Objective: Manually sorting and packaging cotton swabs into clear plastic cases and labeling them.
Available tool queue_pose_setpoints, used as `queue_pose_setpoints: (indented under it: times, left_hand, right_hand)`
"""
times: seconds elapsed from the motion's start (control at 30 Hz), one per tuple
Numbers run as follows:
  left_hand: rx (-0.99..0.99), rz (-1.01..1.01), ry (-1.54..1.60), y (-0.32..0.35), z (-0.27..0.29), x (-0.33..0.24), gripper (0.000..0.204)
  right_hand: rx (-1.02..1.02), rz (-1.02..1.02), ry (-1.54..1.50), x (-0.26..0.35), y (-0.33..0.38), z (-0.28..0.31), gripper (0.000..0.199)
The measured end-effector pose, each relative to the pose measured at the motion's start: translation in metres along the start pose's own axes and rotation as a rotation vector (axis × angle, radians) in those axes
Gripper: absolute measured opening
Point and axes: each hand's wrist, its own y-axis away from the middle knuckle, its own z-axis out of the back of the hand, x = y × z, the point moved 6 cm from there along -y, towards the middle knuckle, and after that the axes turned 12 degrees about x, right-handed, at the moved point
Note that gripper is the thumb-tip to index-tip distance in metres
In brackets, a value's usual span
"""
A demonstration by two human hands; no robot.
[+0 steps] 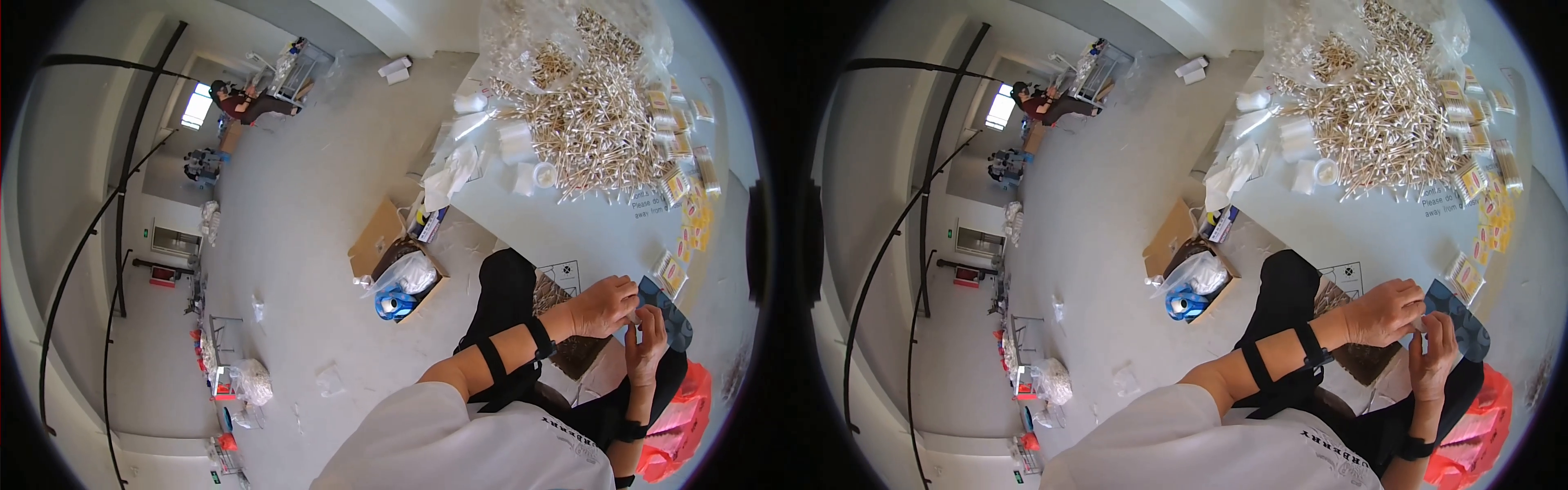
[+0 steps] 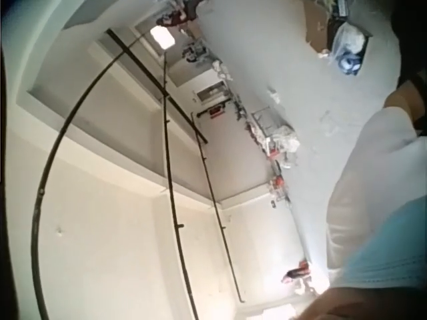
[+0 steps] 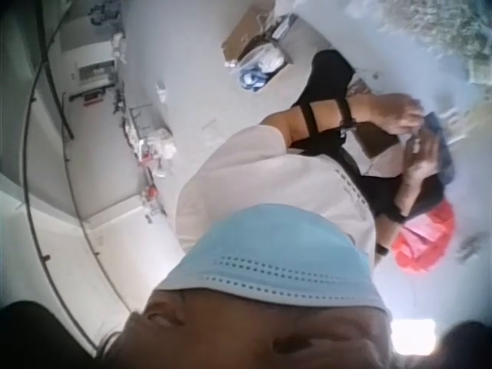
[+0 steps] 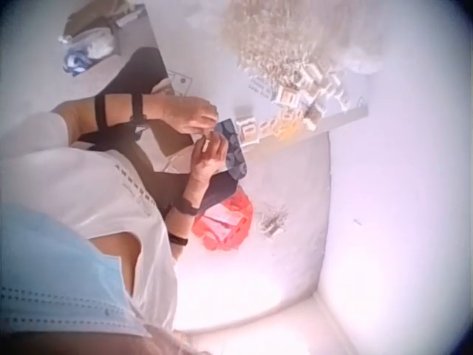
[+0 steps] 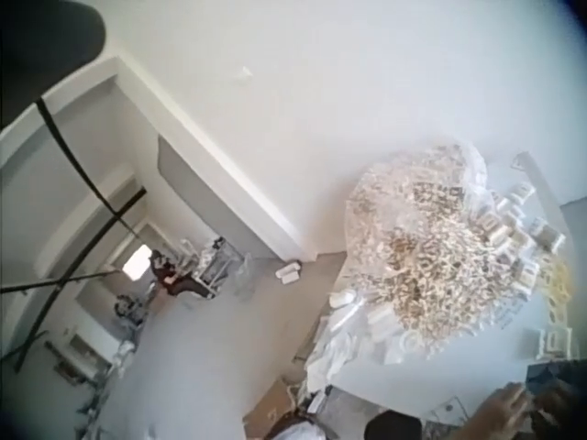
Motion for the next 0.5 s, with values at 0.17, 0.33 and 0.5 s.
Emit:
queue_pose_setpoints:
  times: [0.17, 0.33, 0.5]
  left_hand:
    - [-0.179, 0.282, 0.394, 0.011, -0.028, 0.034, 0.021]
    - [-0.092, 0.349, 0.474, 0.005, -0.034, 0.039, 0.019]
    - [-0.13, 0.282, 0.371, 0.008, -0.013, 0.024, 0.02]
  right_hand:
    - [0.014, -0.073, -0.141, -0.007, -0.001, -0.005, 0.026]
    - [0.015, -0.082, -0.162, -0.012, 0.001, -0.005, 0.024]
    - [-0.049, -0.052, -0.202, -0.013, -0.001, -0.008, 0.023]
